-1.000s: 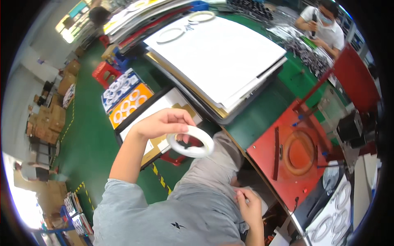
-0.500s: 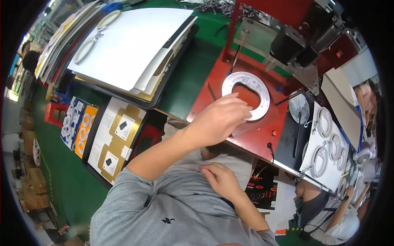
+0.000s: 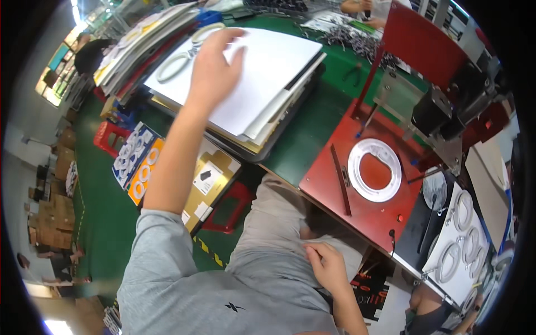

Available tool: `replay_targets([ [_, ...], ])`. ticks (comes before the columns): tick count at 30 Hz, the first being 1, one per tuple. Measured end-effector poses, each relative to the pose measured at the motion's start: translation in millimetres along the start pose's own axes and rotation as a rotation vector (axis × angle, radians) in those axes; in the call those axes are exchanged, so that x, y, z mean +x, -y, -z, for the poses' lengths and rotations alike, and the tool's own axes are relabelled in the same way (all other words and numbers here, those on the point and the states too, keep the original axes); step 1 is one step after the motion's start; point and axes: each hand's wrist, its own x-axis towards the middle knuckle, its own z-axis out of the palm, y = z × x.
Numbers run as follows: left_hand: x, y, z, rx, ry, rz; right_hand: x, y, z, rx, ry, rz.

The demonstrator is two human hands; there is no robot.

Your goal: Assembling circular electronic components using a press machine and manual adhesive application.

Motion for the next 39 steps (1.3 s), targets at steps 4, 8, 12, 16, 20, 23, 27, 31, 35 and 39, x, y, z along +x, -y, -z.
replay_targets([
  [4, -3, 158, 11, 0.490, 0.153, 0.468, 1, -5, -8, -0.026, -0.002, 0.063],
  [8, -36, 181, 26, 0.589, 0.204, 0.500, 4, -4, -12, -0.041, 0.017, 0.098],
  [12, -49, 110, 42, 0.395, 0.168, 0.502, -4, -7, -8, -0.045, 0.012, 0.099],
  [16, -66, 23, 69, 0.187, 0.190, 0.453, -1, 2, 0, -0.015, 0.023, -0.007],
  [20, -75, -61, 103, -0.031, 0.349, 0.476, 9, 1, 1, -0.047, 0.054, 0.062],
  [23, -84, -107, 129, -0.182, 0.543, 0.381, 20, 19, -1, -0.024, 0.171, 0.142],
  [27, -108, -128, 113, -0.495, 1.024, 0.653, 22, 30, -18, 0.142, 0.272, 0.258],
  [31, -200, -111, 61, -1.034, 1.044, 1.426, 21, 36, -37, 0.169, 0.426, 0.206],
  [35, -259, -114, 24, -1.519, 0.562, 2.035, 13, 19, -54, -0.066, 0.302, 0.247],
  [39, -258, -124, 6, -1.635, 0.460, 2.118, 15, 13, -38, -0.055, 0.278, 0.171],
])
